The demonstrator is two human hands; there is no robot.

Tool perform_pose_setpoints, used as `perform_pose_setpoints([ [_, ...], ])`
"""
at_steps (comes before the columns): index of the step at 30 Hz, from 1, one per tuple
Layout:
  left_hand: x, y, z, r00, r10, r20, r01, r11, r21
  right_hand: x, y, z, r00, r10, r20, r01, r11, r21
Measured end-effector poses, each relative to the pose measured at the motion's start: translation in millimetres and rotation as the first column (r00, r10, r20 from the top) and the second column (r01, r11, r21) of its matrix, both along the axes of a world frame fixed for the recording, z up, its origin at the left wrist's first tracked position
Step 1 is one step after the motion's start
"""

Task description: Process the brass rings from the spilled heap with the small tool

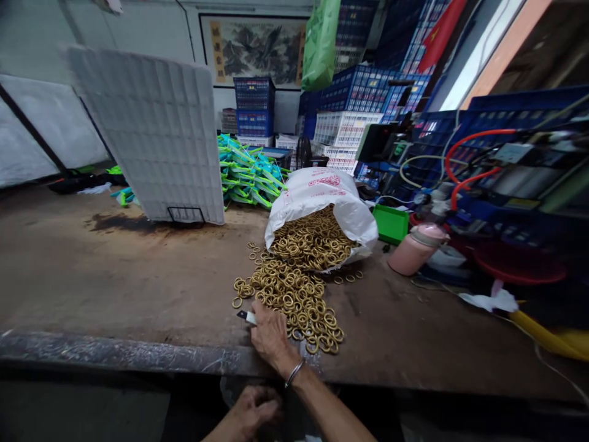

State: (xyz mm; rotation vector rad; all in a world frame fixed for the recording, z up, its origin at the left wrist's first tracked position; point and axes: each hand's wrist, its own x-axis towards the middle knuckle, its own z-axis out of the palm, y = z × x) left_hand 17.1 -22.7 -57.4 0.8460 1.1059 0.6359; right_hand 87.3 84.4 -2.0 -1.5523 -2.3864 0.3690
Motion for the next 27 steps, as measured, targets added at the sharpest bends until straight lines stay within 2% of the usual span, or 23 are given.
perform_pose_setpoints([
  [3, -4.4, -1.5, 22.3, 0.991, 0.133, 0.018, -0.134, 0.988, 0.080, 18.6, -13.9, 2.3, 0.981, -0.046, -0.188, 0.027, 0.994, -0.104],
  [6, -15.0, 5.8, 41.4, 0.922, 0.379, -0.073, -0.367, 0.920, 0.137, 35.3, -28.0, 2.6, 0.940, -0.077, -0.331, 0.014, 0.982, -0.189],
  [8, -19.6, 13.5, 49.2, 0.879, 0.465, -0.104, -0.442, 0.877, 0.188, 42.9, -37.2, 1.2, 0.921, -0.079, -0.381, -0.005, 0.976, -0.216],
  [10, -19.7, 20.5, 52.9, 0.883, 0.460, -0.097, -0.428, 0.872, 0.239, 47.5, -45.2, -1.0, 0.908, -0.084, -0.410, -0.012, 0.974, -0.227],
  [17, -5.2, 27.7, 53.5, 0.955, 0.278, -0.104, -0.228, 0.911, 0.345, 53.7, -58.6, -10.8, 0.849, -0.109, -0.516, -0.017, 0.972, -0.234],
  [22, 2.2, 31.7, 49.4, 0.968, 0.159, -0.192, -0.064, 0.903, 0.424, 57.2, -61.8, -13.1, 0.865, -0.132, -0.483, 0.033, 0.977, -0.209],
  [24, 3.2, 35.3, 46.3, 0.960, 0.171, -0.224, -0.046, 0.879, 0.476, 62.0, -61.5, -10.4, 0.885, -0.123, -0.449, 0.054, 0.985, -0.163],
  [27, -0.9, 40.7, 41.0, 0.899, 0.301, -0.317, -0.069, 0.813, 0.578, 80.2, -58.1, -3.1, 0.907, -0.192, -0.374, 0.182, 0.981, -0.063],
])
